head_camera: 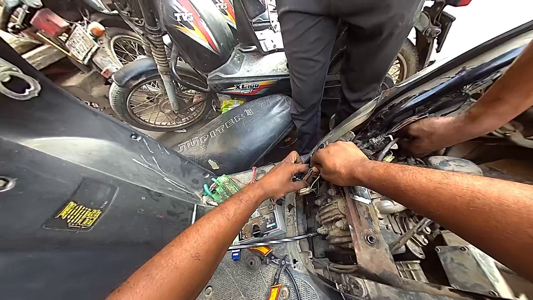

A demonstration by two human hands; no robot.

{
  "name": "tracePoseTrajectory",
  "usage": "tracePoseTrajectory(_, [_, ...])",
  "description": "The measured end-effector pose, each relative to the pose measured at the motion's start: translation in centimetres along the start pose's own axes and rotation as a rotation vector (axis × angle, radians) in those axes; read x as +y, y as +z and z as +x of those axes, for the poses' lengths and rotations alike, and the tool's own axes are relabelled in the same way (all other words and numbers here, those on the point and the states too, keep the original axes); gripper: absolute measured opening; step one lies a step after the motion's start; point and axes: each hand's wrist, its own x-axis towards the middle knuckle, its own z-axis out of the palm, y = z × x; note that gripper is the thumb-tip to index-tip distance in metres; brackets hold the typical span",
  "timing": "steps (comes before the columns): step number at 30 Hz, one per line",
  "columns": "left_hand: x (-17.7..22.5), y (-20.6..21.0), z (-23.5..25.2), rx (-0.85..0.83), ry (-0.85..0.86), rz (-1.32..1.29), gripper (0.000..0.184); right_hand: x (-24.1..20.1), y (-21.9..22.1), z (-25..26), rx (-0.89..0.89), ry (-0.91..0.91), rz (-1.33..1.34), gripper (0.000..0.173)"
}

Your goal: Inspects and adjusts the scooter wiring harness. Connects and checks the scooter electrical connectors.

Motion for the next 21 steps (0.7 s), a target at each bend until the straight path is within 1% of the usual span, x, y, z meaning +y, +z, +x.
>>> tracePoseTrajectory(13, [0.8,0.2,-0.8,0.034,-0.015,0.121,0.028,0.2,0.2,0.0,-0.004,-0.001,-0.024,0.024])
tracePoseTrajectory(15, [0.8,0.2,-0.8,0.03,-0.004,0.123,0.029,0.3,-0.1,0.2,-0.036,-0.008,-0.019,0.024])
tracePoseTrajectory(19, [1.0,0.1,-0.7,0.021,0.001,0.138,0.029,0.6,-1.5,0.8,-0.158,-0.026,0.002,0.022])
tracePoseTrajectory(21, [1.1,0.2,-0.8,0.018,0.003,0.146,0.029,0.6,-1.7,0.9,-0.172,-0.031,0.001,0.021])
